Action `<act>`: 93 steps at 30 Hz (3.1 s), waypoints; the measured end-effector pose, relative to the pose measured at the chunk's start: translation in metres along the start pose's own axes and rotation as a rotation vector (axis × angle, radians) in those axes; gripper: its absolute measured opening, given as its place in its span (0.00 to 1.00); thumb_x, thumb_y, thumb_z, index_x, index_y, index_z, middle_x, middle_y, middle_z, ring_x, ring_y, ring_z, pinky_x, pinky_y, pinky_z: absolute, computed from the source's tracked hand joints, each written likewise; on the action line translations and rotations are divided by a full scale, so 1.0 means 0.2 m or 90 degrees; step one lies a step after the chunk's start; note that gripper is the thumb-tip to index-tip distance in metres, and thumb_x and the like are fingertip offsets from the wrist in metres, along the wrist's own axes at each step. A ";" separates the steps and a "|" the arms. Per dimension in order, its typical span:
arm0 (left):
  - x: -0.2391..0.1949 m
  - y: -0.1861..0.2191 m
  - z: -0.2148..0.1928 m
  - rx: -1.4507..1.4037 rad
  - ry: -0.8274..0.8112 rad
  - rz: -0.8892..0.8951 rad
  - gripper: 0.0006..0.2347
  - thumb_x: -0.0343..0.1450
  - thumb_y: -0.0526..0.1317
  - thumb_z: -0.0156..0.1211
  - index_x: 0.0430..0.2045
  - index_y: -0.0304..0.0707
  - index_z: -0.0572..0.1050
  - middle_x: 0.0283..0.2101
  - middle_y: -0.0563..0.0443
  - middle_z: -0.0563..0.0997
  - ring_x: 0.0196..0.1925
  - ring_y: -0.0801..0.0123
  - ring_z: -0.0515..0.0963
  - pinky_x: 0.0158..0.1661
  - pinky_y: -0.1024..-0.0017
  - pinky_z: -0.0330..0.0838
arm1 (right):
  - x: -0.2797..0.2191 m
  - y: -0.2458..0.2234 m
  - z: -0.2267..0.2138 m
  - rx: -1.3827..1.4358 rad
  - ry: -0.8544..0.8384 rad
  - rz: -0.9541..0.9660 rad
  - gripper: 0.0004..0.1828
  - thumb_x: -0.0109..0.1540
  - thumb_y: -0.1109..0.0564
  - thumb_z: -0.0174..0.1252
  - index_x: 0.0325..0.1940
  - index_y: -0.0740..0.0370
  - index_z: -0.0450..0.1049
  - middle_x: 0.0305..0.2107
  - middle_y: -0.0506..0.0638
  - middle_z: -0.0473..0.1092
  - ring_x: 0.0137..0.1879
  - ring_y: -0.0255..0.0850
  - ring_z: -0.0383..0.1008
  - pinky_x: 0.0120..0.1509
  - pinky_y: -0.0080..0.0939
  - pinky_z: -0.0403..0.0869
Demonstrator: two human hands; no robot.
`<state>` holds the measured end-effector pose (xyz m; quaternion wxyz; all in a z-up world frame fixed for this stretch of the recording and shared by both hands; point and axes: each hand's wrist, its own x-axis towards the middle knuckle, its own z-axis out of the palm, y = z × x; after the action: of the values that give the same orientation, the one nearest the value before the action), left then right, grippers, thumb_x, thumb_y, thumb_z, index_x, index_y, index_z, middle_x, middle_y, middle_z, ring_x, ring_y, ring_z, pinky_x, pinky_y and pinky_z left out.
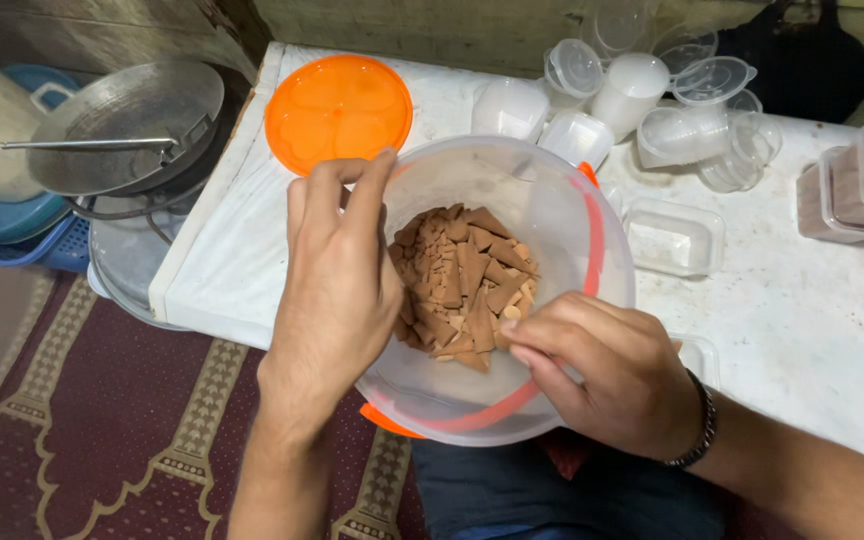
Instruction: The person takes brown, triangular snack pieces from a large bucket and places them into small, clear plastic containers. They fill one container, then move it aside and begin filling another.
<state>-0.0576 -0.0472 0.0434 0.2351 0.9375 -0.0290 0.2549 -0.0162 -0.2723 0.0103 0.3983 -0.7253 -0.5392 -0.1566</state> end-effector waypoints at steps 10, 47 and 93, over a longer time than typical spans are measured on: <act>-0.06 0.12 -0.04 -0.130 -0.001 0.038 0.24 0.68 0.19 0.40 0.60 0.29 0.66 0.51 0.36 0.68 0.50 0.49 0.66 0.55 0.59 0.64 | -0.17 -0.03 -0.06 -0.070 -0.040 0.052 0.05 0.62 0.59 0.59 0.40 0.62 0.71 0.31 0.47 0.73 0.32 0.40 0.75 0.33 0.34 0.69; -0.08 0.13 -0.02 -0.130 0.022 0.085 0.24 0.67 0.19 0.40 0.60 0.30 0.65 0.53 0.35 0.70 0.48 0.50 0.67 0.53 0.61 0.66 | 0.34 0.12 0.45 -0.185 -0.577 0.137 0.15 0.52 0.55 0.61 0.42 0.58 0.71 0.35 0.53 0.73 0.40 0.54 0.76 0.39 0.60 0.75; -0.19 0.65 0.39 -0.117 -0.084 0.303 0.11 0.72 0.30 0.49 0.47 0.31 0.74 0.48 0.42 0.77 0.41 0.51 0.75 0.38 0.60 0.65 | -0.52 0.43 -0.53 0.288 -0.205 0.651 0.09 0.56 0.68 0.63 0.38 0.60 0.78 0.29 0.49 0.83 0.31 0.29 0.78 0.37 0.25 0.76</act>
<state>-0.0773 -0.2003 0.0205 0.2506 0.8936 -0.2870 0.2374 0.0445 -0.4277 -0.0252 0.4815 -0.8049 -0.1944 0.2871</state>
